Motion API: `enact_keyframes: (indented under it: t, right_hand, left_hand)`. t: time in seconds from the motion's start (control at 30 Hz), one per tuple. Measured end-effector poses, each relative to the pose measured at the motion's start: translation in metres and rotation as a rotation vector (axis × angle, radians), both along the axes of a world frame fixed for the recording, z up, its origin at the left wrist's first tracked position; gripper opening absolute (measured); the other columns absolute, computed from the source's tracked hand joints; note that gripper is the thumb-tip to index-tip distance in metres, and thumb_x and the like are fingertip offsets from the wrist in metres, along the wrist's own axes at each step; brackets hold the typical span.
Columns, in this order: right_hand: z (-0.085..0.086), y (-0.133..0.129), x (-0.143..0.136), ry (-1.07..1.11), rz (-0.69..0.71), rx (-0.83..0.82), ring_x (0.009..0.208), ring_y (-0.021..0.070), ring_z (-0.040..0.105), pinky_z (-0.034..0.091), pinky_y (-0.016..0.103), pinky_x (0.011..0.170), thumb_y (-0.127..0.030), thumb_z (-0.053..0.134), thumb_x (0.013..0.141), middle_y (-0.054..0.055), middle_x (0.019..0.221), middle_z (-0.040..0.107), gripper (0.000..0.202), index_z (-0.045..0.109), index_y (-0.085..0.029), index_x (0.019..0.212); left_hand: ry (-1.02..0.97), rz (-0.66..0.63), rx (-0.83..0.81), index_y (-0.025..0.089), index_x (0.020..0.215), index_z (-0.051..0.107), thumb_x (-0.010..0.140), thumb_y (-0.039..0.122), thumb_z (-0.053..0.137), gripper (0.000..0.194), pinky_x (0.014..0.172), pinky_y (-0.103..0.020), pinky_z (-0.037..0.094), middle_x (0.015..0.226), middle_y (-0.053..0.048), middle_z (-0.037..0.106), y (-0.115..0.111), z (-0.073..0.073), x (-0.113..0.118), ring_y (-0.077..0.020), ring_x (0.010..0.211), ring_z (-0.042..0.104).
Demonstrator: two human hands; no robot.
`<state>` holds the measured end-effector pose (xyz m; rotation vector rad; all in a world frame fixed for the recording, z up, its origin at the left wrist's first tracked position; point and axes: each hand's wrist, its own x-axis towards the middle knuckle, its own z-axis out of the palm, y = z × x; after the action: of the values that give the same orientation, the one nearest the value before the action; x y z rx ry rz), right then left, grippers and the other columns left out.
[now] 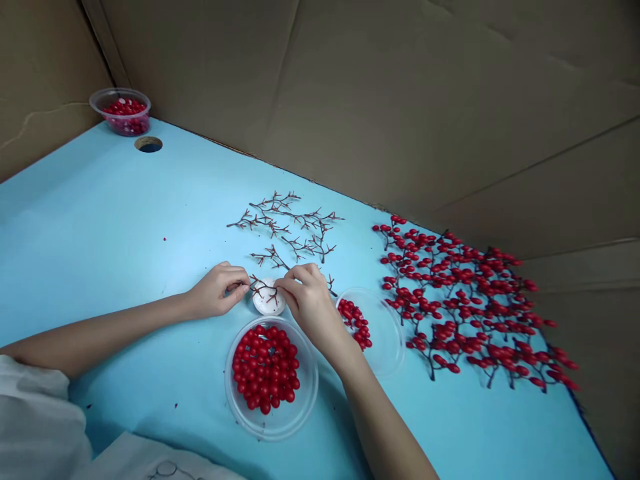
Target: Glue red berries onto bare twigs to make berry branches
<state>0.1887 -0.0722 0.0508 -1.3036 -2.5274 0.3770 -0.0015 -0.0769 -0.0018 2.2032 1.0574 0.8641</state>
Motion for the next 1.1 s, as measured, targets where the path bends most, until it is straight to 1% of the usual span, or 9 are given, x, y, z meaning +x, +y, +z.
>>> enact_keyframes:
  t: [0.17,0.27,0.4,0.57,0.77,0.9,1.0,1.1]
  right_hand:
    - [0.011,-0.003,0.004,0.066,0.019,0.041,0.079,0.0189,0.040,0.041,0.032,0.070,-0.018,0.044,0.082,0.008,0.076,0.055,0.018,0.062,-0.015,0.082]
    - [0.015,-0.006,0.003,0.036,0.040,0.092,0.078,0.0189,0.039,0.041,0.030,0.067,-0.016,0.043,0.082,0.008,0.075,0.053,0.017,0.061,-0.014,0.079]
    - [0.011,-0.010,0.000,-0.063,0.070,0.164,0.077,0.0193,0.036,0.040,0.030,0.064,-0.011,0.044,0.080,0.008,0.074,0.050,0.015,0.058,-0.015,0.076]
    - [0.007,-0.012,-0.004,-0.120,0.108,0.229,0.076,0.0190,0.035,0.039,0.029,0.062,-0.011,0.044,0.080,0.008,0.073,0.048,0.014,0.056,-0.014,0.074]
    - [0.005,-0.014,-0.007,-0.168,0.163,0.230,0.075,0.0187,0.035,0.038,0.028,0.061,-0.008,0.044,0.080,0.007,0.070,0.046,0.016,0.054,-0.013,0.069]
    - [0.009,-0.014,-0.005,-0.100,0.152,0.207,0.075,0.0183,0.035,0.039,0.029,0.061,-0.010,0.043,0.081,0.007,0.071,0.047,0.015,0.055,-0.014,0.074]
    - [0.020,-0.014,0.001,0.005,0.103,0.212,0.076,0.0181,0.037,0.040,0.030,0.063,-0.013,0.043,0.082,0.007,0.072,0.049,0.013,0.056,-0.016,0.081]
    - [0.029,-0.013,0.010,0.050,0.057,0.208,0.077,0.0185,0.040,0.041,0.032,0.065,-0.015,0.044,0.082,0.006,0.074,0.051,0.013,0.057,-0.018,0.081]
  left_hand:
    - [-0.011,-0.004,0.006,0.015,0.070,0.050,0.081,0.020,0.036,0.019,0.057,-0.023,0.033,0.059,0.000,0.052,0.000,0.000,-0.001,-0.0097,0.052,0.043]
    - [0.005,-0.026,0.028,0.015,0.070,0.050,0.082,0.019,0.036,0.019,0.058,-0.023,0.033,0.060,0.000,0.053,0.000,0.000,0.000,-0.0094,0.052,0.043]
    - [0.037,-0.018,0.033,0.015,0.069,0.049,0.082,0.019,0.036,0.019,0.057,-0.023,0.031,0.057,0.001,0.051,0.000,0.000,0.001,-0.0093,0.051,0.043]
    - [0.054,-0.001,0.019,0.015,0.068,0.050,0.081,0.019,0.037,0.018,0.057,-0.023,0.031,0.053,0.002,0.048,0.000,-0.001,0.001,-0.0092,0.050,0.042]
    - [0.072,-0.002,0.044,0.015,0.064,0.048,0.079,0.017,0.037,0.019,0.057,-0.023,0.031,0.052,0.003,0.047,0.000,0.000,0.002,-0.0086,0.049,0.042]
    - [0.063,0.018,0.048,0.015,0.063,0.048,0.079,0.018,0.036,0.020,0.057,-0.024,0.032,0.052,0.002,0.048,-0.001,0.000,0.001,-0.0093,0.050,0.043]
    - [-0.006,0.022,0.046,0.015,0.074,0.051,0.081,0.021,0.037,0.017,0.060,-0.025,0.035,0.062,-0.001,0.054,-0.002,0.000,0.000,-0.0110,0.057,0.048]
    - [-0.121,0.004,0.060,0.014,0.093,0.051,0.081,0.024,0.040,0.019,0.067,-0.028,0.039,0.079,-0.006,0.058,-0.003,-0.001,0.000,-0.0138,0.071,0.052]
